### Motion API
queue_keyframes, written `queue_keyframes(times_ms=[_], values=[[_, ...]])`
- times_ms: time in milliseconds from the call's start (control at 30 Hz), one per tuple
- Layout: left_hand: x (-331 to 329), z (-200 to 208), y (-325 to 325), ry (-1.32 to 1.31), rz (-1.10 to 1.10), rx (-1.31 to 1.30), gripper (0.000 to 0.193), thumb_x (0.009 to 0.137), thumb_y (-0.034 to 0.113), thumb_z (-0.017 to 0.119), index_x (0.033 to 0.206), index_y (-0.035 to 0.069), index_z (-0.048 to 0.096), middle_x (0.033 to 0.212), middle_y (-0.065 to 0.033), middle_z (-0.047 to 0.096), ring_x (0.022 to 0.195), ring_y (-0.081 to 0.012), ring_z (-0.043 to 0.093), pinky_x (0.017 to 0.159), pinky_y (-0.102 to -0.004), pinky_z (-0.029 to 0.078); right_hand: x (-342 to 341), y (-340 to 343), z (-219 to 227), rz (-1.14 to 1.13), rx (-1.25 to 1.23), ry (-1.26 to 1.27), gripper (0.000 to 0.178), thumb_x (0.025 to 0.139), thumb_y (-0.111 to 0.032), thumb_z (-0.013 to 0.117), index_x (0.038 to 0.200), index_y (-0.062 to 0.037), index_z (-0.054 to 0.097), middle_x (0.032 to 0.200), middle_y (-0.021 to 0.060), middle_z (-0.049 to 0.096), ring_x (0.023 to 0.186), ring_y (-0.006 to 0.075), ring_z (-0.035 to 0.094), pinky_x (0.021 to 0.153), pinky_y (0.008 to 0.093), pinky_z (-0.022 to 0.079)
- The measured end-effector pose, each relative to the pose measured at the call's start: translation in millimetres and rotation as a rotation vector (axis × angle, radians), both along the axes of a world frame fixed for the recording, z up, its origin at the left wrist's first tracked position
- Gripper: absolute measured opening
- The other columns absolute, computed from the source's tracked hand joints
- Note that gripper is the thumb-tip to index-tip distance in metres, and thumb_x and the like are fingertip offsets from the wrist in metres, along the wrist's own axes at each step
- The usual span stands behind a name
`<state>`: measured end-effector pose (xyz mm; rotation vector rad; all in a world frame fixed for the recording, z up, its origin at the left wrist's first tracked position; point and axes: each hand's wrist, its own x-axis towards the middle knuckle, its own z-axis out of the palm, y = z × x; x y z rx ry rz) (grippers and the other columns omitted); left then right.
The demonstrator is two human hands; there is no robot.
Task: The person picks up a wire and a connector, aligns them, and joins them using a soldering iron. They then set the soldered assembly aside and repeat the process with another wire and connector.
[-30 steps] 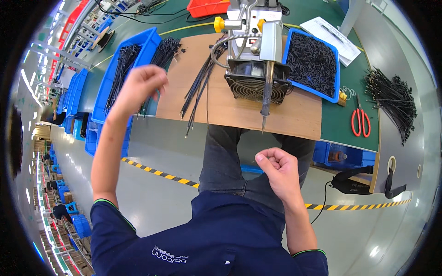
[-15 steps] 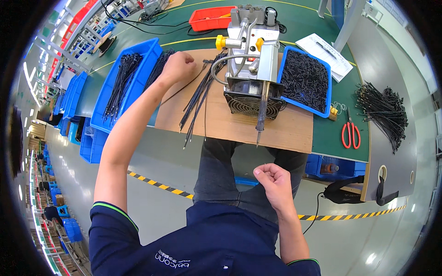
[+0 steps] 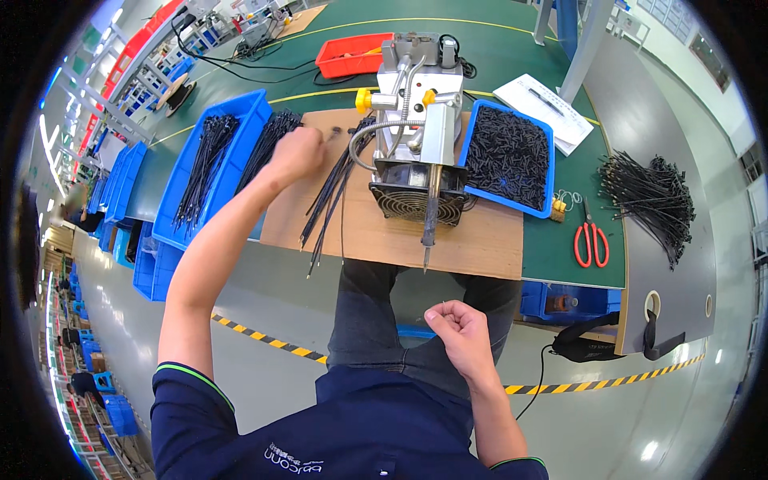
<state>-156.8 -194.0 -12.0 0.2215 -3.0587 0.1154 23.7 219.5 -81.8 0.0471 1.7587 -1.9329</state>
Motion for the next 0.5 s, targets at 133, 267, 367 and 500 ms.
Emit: queue_keyframes(times_ms=[133, 267, 367, 500], values=[[-15.4, 34.0, -42.8, 0.04, 0.068, -0.138, 0.019, 0.091, 0.014, 0.065, 0.097, 0.001, 0.078, 0.104, -0.0238, 0.078, 0.097, -0.0428, 0.077, 0.081, -0.0544, 0.063, 2.5, 4.8, -1.7, -0.007, -0.012, -0.007, 0.016, 0.1, -0.013, 0.076, 0.098, 0.0022, 0.075, 0.071, -0.0125, 0.053, 0.064, -0.0025, 0.038, 0.058, 0.0194, 0.03], [-23.4, 41.2, -72.8, 0.127, 0.12, -0.199, 0.022, 0.092, 0.018, 0.065, 0.099, 0.002, 0.078, 0.109, -0.0226, 0.078, 0.1, -0.0427, 0.077, 0.083, -0.0544, 0.062, 4.5, 7.0, -3.0, -0.018, -0.01, -0.012, 0.016, 0.1, -0.013, 0.076, 0.098, 0.002, 0.075, 0.072, -0.0123, 0.053, 0.064, -0.0026, 0.039, 0.058, 0.019, 0.03], [-36.0, 29.3, -72.8, 0.13, 0.122, -0.048, 0.028, 0.094, 0.027, 0.066, 0.101, 0.003, 0.08, 0.111, -0.0222, 0.078, 0.102, -0.0417, 0.076, 0.088, -0.0543, 0.061, 3.0, 7.3, 0.5, 0.027, 0.001, -0.032, 0.014, 0.101, -0.014, 0.075, 0.1, -0.0006, 0.074, 0.077, -0.0089, 0.058, 0.068, 0.0003, 0.045, 0.061, 0.0199, 0.034], [-64.3, 2.3, -29.1, 0.045, -0.032, 0.325, 0.034, 0.093, 0.034, 0.07, 0.101, 0.003, 0.082, 0.108, -0.0237, 0.078, 0.102, -0.0423, 0.075, 0.09, -0.0523, 0.06, 3.2, 6.8, -1.1, -0.009, 0.01, -0.01, 0.015, 0.101, -0.013, 0.076, 0.099, 0.0019, 0.075, 0.072, -0.0121, 0.054, 0.064, -0.0027, 0.039, 0.059, 0.0187, 0.03]])
